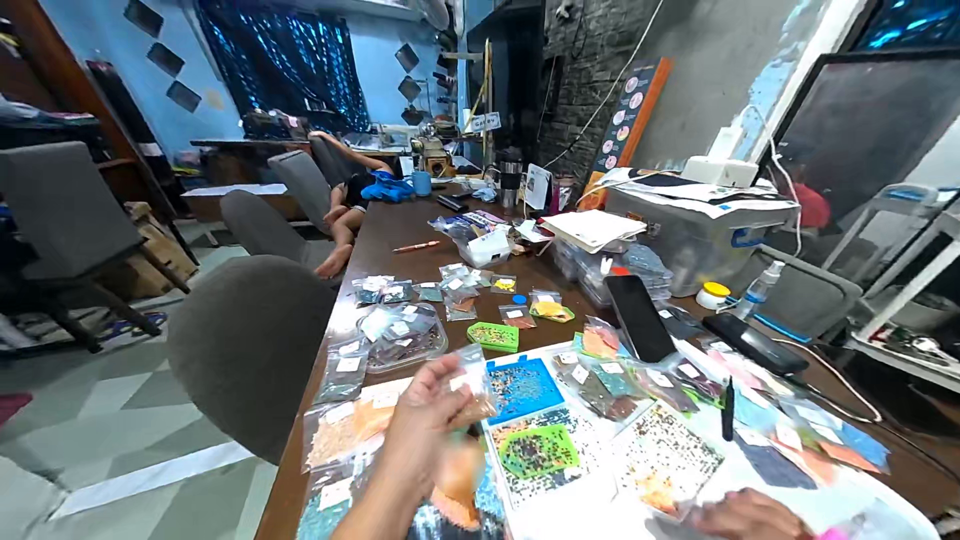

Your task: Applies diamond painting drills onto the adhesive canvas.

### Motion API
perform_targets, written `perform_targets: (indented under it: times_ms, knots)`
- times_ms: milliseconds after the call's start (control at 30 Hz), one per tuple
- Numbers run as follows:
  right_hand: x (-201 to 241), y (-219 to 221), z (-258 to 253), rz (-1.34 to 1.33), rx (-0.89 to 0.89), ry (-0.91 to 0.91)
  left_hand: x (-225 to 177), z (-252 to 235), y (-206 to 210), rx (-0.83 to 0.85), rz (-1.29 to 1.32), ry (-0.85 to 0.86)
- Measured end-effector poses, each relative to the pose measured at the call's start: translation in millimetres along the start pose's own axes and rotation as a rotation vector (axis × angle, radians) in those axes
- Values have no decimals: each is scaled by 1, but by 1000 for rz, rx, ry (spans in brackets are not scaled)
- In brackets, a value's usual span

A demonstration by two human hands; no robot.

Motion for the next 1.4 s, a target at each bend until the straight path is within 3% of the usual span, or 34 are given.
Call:
perform_targets:
  times_ms: [167, 233, 300, 500, 833, 1133, 1400]
  knots:
    - [-29, 30, -100, 67, 311, -67, 1, 7, 13, 163, -291, 67]
    - [-56, 58, -122, -26, 533, 98, -2, 7, 13, 151, -364, 130]
    - [-79, 85, -124, -163, 706, 297, -1, 5, 11, 142, -415, 163]
    - [-86, 116, -99, -282, 821, 363, -6, 3, 15, 197, -437, 175]
    - [-108, 90, -101, -245, 700, 362, 15, 8, 35, 395, -469, 190]
    - [-116, 88, -100, -197, 729, 429, 12, 5, 25, 299, -556, 206]
    - [-105, 97, -98, -175, 728, 326, 9, 8, 28, 313, -574, 244]
Point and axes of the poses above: each hand's wrist, its own z-axis away from the middle knuckle, its own y-axis out of the palm, x = y × z, the point moved 8 cm from there along -z, towards the middle knuckle, and after that the axes turned 15 degrees about -z, right-handed, at the moved point
